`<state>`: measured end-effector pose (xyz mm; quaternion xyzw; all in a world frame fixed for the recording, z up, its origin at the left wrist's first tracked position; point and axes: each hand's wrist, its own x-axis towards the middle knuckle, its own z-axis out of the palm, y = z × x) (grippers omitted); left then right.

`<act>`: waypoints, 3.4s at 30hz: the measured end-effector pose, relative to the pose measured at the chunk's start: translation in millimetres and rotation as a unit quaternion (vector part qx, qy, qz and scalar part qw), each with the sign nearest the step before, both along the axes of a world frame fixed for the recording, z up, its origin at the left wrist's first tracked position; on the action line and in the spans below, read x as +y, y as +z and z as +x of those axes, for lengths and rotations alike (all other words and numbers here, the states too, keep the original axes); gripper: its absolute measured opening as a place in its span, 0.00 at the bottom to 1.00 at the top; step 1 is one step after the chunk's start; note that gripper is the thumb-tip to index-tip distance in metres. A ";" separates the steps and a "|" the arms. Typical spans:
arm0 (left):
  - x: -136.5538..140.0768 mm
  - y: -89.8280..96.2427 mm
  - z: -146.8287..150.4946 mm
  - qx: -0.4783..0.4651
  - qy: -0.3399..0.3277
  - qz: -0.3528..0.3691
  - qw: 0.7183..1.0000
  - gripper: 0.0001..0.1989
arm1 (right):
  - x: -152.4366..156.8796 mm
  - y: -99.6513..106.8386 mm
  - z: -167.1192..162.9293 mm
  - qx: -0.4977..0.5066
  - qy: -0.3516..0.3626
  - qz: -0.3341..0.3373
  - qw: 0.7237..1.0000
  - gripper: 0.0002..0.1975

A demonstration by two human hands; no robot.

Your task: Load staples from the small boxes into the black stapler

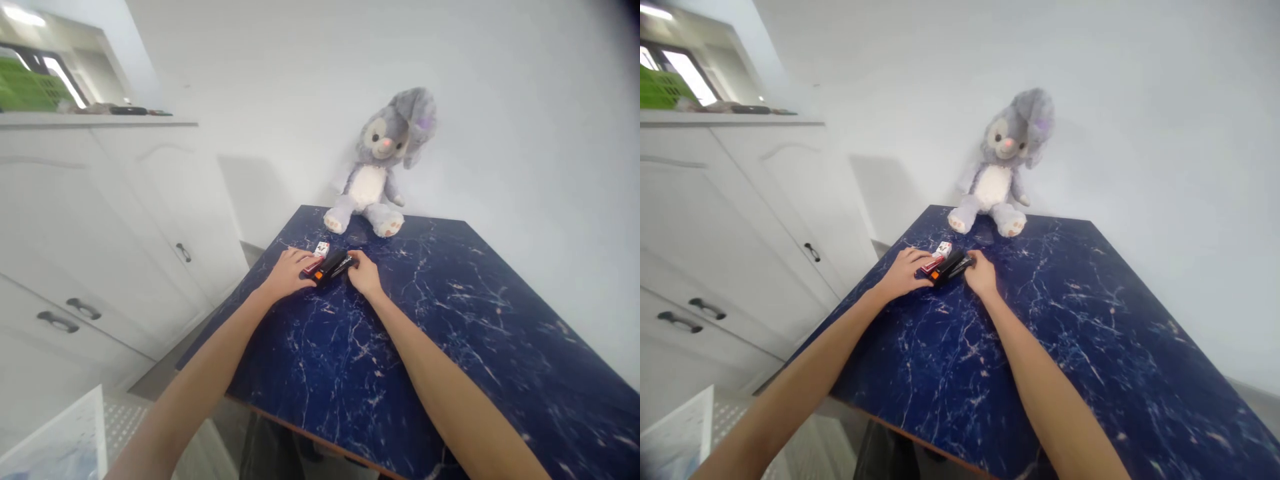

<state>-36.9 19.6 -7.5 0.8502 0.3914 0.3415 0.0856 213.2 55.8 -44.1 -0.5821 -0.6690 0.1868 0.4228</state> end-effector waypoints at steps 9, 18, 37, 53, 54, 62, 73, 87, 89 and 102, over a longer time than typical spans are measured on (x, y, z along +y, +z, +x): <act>-24.4 -10.7 54.2 0.032 -0.103 0.081 0.991 0.27 | -7.2 -5.7 -21.2 0.164 0.242 -0.005 0.956 0.22; -17.7 -16.7 37.6 0.027 -0.098 0.052 0.993 0.27 | -3.1 -7.6 -17.9 0.062 0.061 0.022 0.996 0.20; 20.1 -11.2 -42.1 -0.052 0.122 -0.170 0.976 0.29 | -14.5 -4.1 -19.3 0.003 -0.073 0.067 0.995 0.24; 10.0 -27.1 11.0 -0.104 0.167 -0.053 0.979 0.20 | -12.3 -4.0 -21.7 -0.001 -0.050 0.045 0.998 0.23; 9.7 -26.4 10.2 -0.112 0.175 -0.049 0.977 0.20 | -11.9 -4.2 -21.6 -0.001 -0.050 0.043 0.998 0.23; 4.4 -20.5 13.4 -0.065 0.204 -0.036 0.976 0.22 | -10.6 -2.2 -22.5 0.049 -0.014 0.053 0.997 0.23; 5.3 -16.2 19.0 -0.064 0.241 0.003 0.968 0.23 | -16.6 6.4 -34.0 0.021 -0.013 0.095 0.995 0.40; 13.6 -22.3 29.1 0.076 0.235 0.115 0.962 0.23 | -9.8 6.2 -25.5 0.099 -0.137 0.120 0.978 0.28; 12.5 -21.2 34.8 0.083 0.213 0.131 0.965 0.24 | -8.5 4.3 -26.2 0.098 -0.140 0.132 0.976 0.27; 6.5 -21.1 42.6 0.179 0.093 0.099 0.974 0.22 | -6.7 3.4 -14.2 0.123 -0.096 0.079 0.984 0.34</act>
